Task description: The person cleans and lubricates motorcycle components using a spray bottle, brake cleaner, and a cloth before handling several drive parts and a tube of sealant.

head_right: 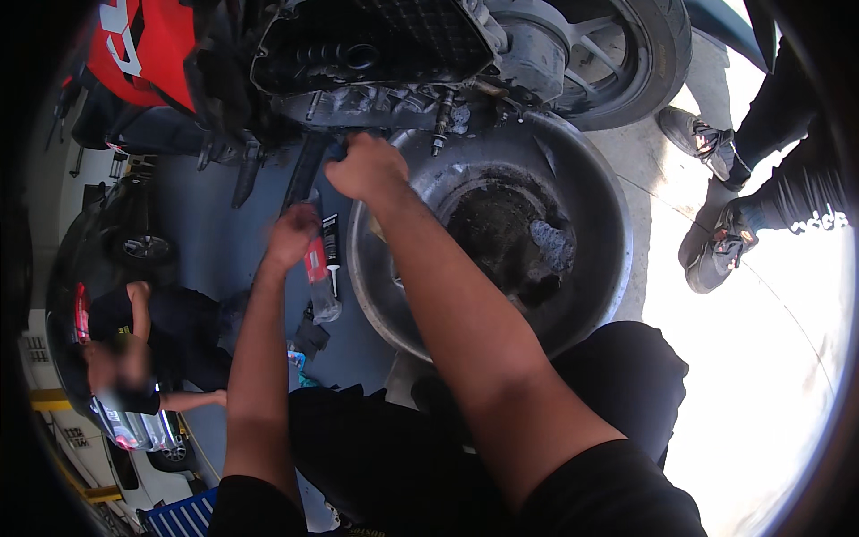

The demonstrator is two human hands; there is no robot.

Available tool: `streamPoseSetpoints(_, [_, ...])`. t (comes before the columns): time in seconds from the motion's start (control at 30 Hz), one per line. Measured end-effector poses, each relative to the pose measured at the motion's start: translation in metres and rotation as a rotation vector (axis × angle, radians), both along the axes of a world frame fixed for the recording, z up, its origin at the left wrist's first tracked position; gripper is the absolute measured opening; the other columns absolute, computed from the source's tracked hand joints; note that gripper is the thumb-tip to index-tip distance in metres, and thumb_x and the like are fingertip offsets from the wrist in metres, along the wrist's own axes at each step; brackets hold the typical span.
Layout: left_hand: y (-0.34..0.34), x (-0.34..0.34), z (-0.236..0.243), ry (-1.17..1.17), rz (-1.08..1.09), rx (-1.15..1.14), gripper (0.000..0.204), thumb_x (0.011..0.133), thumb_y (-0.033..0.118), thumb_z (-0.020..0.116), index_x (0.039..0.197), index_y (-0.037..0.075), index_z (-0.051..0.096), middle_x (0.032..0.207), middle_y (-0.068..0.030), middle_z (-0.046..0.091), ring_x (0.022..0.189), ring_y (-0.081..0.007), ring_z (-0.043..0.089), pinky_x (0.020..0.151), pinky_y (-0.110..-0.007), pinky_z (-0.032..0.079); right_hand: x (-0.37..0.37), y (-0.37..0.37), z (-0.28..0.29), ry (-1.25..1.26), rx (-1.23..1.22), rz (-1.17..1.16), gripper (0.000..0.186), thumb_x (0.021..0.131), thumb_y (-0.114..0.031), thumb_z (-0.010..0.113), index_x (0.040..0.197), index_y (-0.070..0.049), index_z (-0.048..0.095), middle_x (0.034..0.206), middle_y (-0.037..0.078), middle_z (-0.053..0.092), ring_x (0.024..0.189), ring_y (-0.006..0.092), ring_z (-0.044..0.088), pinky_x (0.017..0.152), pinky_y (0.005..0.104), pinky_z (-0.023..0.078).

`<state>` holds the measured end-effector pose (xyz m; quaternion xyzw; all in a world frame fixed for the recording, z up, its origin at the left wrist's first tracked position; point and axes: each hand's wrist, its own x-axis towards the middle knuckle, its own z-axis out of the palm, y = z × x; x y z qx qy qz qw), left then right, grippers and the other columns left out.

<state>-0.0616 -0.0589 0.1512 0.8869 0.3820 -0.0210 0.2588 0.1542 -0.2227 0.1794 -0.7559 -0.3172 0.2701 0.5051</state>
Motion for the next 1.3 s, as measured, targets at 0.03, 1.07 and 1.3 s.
streamPoseSetpoints(0.03, [-0.002, -0.009, -0.008, 0.051, 0.015, -0.006, 0.053, 0.09, 0.018, 0.062, 0.139, 0.0, 0.05, 0.104, -0.0175, 0.074, 0.104, -0.0299, 0.07, 0.093, -0.039, 0.052, -0.002, 0.001, 0.0, 0.019, -0.008, 0.007, 0.048, 0.079, -0.036, 0.063, 0.115, -0.005, 0.071, 0.118, 0.022, 0.069, 0.115, 0.0384, 0.065, 0.1, 0.0433, 0.051])
streamPoseSetpoints(1.07, [0.106, 0.081, -0.032, 0.583, 0.276, 0.641, 0.09, 0.083, 0.034, 0.067, 0.159, 0.02, 0.019, 0.141, -0.0216, 0.048, 0.126, -0.0368, 0.057, 0.103, -0.047, 0.049, 0.018, 0.022, -0.055, 0.406, -0.013, 0.182, 0.063, 0.081, -0.029, 0.071, 0.134, 0.003, 0.058, 0.097, 0.014, 0.072, 0.065, 0.0194, 0.07, 0.069, 0.0326, 0.055])
streamPoseSetpoints(1.3, [0.119, 0.06, -0.043, 0.583, 0.219, 0.575, 0.062, 0.09, 0.028, 0.06, 0.146, 0.02, 0.034, 0.132, -0.0211, 0.057, 0.12, -0.0375, 0.061, 0.099, -0.047, 0.051, 0.02, 0.019, -0.038, 0.352, 0.076, 0.169, 0.067, 0.083, -0.02, 0.073, 0.137, 0.011, 0.049, 0.102, 0.009, 0.071, 0.06, 0.0155, 0.064, 0.063, 0.0289, 0.053])
